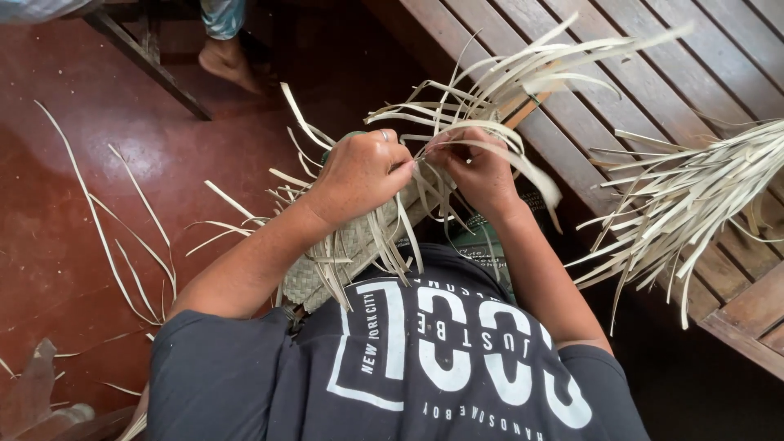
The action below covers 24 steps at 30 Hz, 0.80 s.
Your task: Weaving dried palm leaves together to create a craft item
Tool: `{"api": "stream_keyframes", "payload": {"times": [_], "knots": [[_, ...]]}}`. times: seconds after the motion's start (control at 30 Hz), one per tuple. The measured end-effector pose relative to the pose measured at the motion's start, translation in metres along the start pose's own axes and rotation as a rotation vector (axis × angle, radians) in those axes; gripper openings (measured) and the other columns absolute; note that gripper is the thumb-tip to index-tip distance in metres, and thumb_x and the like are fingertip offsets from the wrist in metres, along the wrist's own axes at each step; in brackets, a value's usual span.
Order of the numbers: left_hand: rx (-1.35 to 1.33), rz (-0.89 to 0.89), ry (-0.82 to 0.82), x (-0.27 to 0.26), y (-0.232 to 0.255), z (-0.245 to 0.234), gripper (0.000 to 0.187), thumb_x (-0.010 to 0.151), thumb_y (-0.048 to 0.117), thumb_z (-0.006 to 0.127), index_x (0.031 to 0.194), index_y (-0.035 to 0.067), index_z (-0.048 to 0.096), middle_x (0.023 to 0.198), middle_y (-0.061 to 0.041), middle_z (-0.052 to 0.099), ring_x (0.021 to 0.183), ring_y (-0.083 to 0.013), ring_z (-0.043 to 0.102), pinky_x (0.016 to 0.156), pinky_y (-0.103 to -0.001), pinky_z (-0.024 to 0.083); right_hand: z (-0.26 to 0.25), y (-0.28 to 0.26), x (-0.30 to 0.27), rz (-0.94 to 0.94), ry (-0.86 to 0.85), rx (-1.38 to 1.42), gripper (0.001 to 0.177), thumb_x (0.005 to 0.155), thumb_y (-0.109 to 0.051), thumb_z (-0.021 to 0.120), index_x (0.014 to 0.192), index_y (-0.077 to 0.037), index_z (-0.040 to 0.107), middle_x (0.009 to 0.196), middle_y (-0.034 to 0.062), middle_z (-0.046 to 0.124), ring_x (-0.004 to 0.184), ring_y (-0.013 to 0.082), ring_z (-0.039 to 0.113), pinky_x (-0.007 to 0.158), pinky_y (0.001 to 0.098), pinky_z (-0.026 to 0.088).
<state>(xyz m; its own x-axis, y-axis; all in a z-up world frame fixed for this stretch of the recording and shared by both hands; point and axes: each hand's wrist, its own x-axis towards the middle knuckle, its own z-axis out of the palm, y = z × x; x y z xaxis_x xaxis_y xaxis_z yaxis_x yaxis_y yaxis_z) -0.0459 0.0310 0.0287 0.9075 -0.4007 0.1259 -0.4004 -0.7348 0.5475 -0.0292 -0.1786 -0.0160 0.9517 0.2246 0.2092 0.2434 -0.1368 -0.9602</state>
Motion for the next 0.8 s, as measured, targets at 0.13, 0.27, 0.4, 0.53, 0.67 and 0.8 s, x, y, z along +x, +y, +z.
{"api": "stream_keyframes", "payload": {"times": [0.13,0.27,0.4,0.53,0.67,0.8], "knots": [[0.019,0.013,-0.064,0.006,0.01,-0.025,0.021,0.093,0.029,0.063,0.08,0.017,0.074,0.076,-0.006,0.062,0.072,-0.0344,0.065,0.062,-0.043,0.053,-0.004,-0.01,0.004,-0.038,0.002,-0.041,0.018,0.087,-0.007,0.088,0.092,-0.004,0.072,0.086,0.0122,0.073,0.071,0.0187,0.068,0.065,0.0291,0.056],[0.309,0.111,-0.087,0.013,0.007,-0.033,0.018,0.097,0.036,0.064,0.098,0.024,0.077,0.09,0.0,0.058,0.092,-0.0246,0.056,0.081,-0.043,0.044,-0.002,-0.003,0.002,-0.014,-0.003,-0.044,0.019,0.089,-0.008,0.086,0.092,-0.005,0.068,0.086,0.012,0.072,0.071,0.0187,0.066,0.065,0.0296,0.056],[0.305,0.111,-0.061,0.019,0.003,-0.01,0.018,0.092,0.036,0.071,0.088,0.019,0.071,0.088,0.0,0.058,0.088,-0.0236,0.058,0.076,-0.042,0.046,-0.006,-0.005,0.006,-0.015,-0.011,-0.033,0.017,0.089,-0.002,0.085,0.088,-0.005,0.069,0.087,0.011,0.073,0.071,0.0174,0.067,0.066,0.0264,0.055],[0.254,0.089,-0.03,0.015,-0.008,0.003,0.016,0.097,0.028,0.065,0.085,0.017,0.07,0.082,-0.001,0.058,0.074,-0.0253,0.063,0.066,-0.039,0.052,-0.007,-0.006,0.001,0.036,-0.025,0.009,0.017,0.09,-0.003,0.083,0.093,-0.005,0.066,0.088,0.0124,0.072,0.075,0.0178,0.066,0.067,0.0288,0.054],[0.226,0.028,-0.076,0.007,-0.01,-0.003,0.017,0.099,0.025,0.062,0.087,0.015,0.066,0.081,-0.005,0.057,0.064,-0.0341,0.067,0.059,-0.046,0.057,-0.003,-0.01,-0.001,0.039,-0.027,0.037,0.018,0.09,-0.003,0.084,0.087,-0.006,0.066,0.087,0.0089,0.074,0.072,0.0145,0.067,0.069,0.0254,0.055],[0.136,0.007,-0.112,-0.001,-0.015,0.01,0.015,0.104,0.016,0.05,0.094,0.011,0.06,0.089,-0.01,0.054,0.061,-0.0412,0.068,0.057,-0.051,0.059,0.003,0.006,-0.002,0.082,-0.009,0.107,0.019,0.091,-0.006,0.084,0.088,-0.006,0.065,0.09,0.01,0.073,0.077,0.0135,0.065,0.072,0.0246,0.055]]}}
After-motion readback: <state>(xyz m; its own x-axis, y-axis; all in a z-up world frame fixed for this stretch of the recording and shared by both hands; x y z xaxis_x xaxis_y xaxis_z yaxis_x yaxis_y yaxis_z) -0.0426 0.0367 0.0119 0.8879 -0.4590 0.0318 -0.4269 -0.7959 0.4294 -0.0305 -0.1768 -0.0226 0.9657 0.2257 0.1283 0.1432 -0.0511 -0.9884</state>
